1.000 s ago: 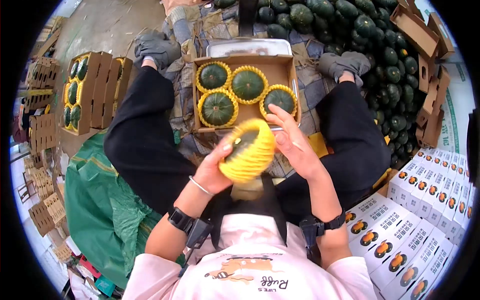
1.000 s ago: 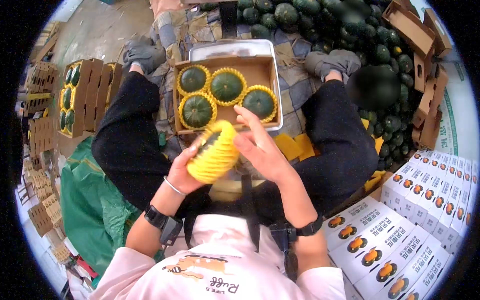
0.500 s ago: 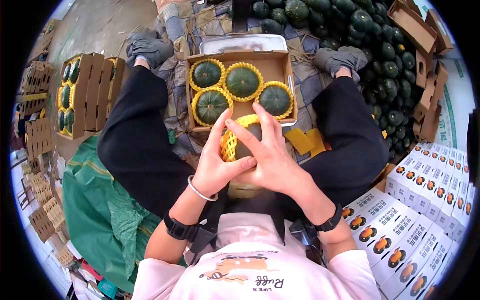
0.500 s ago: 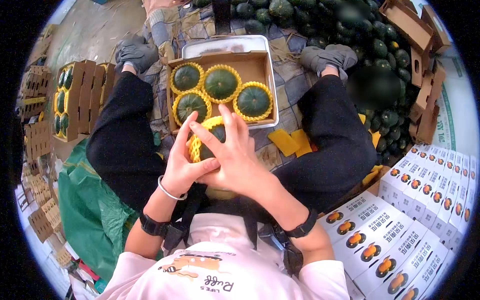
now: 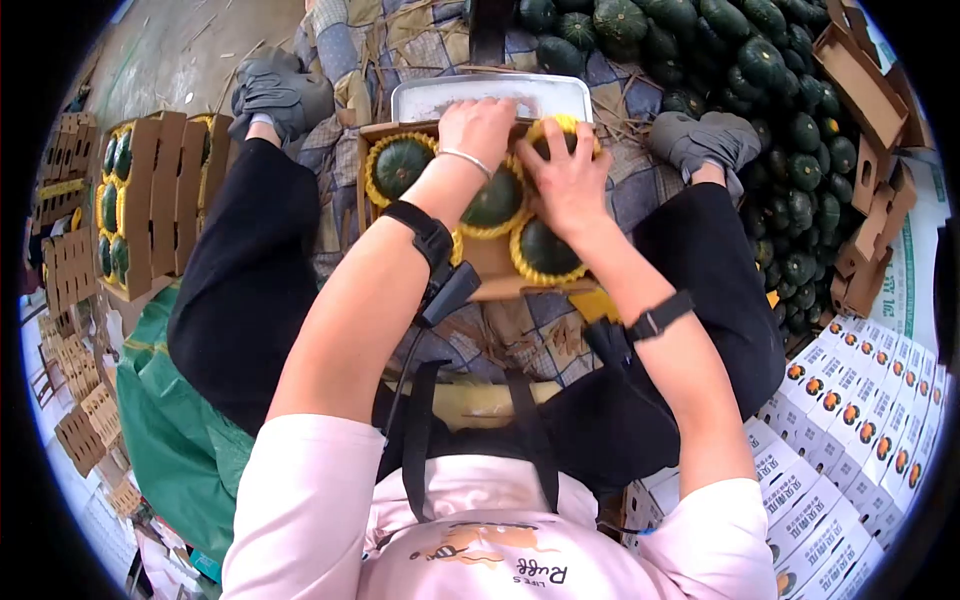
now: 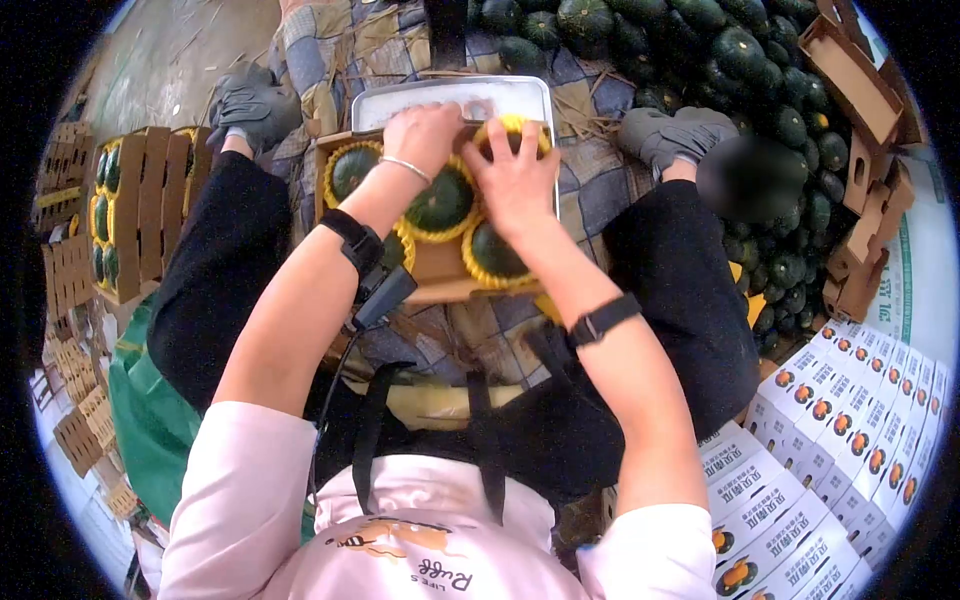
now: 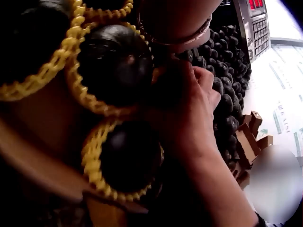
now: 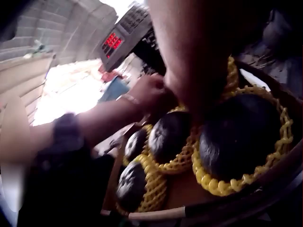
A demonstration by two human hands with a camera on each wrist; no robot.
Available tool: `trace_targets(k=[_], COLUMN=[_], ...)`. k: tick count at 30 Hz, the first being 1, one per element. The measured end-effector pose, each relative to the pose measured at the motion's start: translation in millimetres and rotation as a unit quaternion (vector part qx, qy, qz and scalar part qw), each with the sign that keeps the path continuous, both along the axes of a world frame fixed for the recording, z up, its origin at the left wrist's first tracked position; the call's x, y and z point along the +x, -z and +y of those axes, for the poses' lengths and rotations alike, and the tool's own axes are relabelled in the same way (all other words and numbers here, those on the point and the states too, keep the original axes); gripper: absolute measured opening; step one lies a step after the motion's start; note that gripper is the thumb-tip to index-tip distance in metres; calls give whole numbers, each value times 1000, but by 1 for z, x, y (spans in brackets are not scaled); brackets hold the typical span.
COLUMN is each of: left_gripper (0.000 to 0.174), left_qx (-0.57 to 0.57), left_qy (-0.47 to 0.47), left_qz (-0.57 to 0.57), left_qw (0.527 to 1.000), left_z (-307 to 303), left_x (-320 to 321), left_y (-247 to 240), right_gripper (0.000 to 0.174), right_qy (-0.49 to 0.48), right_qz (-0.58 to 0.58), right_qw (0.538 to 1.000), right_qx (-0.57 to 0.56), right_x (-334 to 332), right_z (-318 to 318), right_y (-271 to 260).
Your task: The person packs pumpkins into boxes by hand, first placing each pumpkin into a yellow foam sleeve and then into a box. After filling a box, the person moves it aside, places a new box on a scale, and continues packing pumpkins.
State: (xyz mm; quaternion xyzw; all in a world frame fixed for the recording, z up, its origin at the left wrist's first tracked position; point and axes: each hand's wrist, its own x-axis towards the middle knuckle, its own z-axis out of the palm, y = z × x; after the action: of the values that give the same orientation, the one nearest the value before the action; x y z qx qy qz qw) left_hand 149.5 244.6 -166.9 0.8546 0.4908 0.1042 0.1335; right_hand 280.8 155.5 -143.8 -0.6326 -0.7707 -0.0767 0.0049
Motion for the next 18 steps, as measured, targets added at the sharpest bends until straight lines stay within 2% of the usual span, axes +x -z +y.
trace_targets(k=[1, 2, 3, 5, 8, 9, 10, 12, 14, 15, 16, 17, 18], left_gripper=[19, 16, 16, 17, 17, 18, 20, 24, 32, 35, 38, 35, 32], left_qx=[-34, -74, -33, -46, -88, -108, -91, -59, -50, -98, -72, -106, -192], left_qy=[-9, -17, -20, -27, -21, -14, -28, -61, -38, -45, -31, -58, -121], left_qz=[14, 30, 14, 4, 10, 10, -31, -108, -137, -160, -176, -196, -294], left_qw=[999, 997, 999, 999, 996, 994, 995, 991, 989, 981, 981, 973, 929], left_z=[9, 11, 13, 14, 12, 7, 4, -9, -28, -39, -54, -68, -86], left_x=[3, 3, 4, 3, 0, -1, -2, -14, -37, -54, -74, -94, -111], left_y=[-2, -1, 4, 5, -5, -8, -12, -23, -44, -56, -70, -78, -81], right_gripper=[64, 65, 66, 71, 72, 72, 81, 82, 79, 72, 60, 49, 40], right_qy=[12, -8, -25, -43, -52, -42, -15, 8, 0, 37, 50, 99, 145], right_qz=[19, 39, 62, 100, 180, 184, 144, 87, -14, -2, 44, 183, 316], right_qw=[995, 989, 979, 942, 950, 966, 975, 979, 982, 969, 983, 966, 929], right_qx=[-100, -144, -193, -318, -251, -175, -171, -182, -187, -244, -174, -154, -130], right_x=[1, 5, 10, 19, 31, 25, 20, 12, 7, 3, 11, 37, 69], right_z=[-4, 2, 4, 23, 15, 6, 0, -4, -15, -19, -28, -29, -26], right_y=[-7, -11, -10, -14, 12, 14, 15, 9, 3, -22, -35, -30, -25])
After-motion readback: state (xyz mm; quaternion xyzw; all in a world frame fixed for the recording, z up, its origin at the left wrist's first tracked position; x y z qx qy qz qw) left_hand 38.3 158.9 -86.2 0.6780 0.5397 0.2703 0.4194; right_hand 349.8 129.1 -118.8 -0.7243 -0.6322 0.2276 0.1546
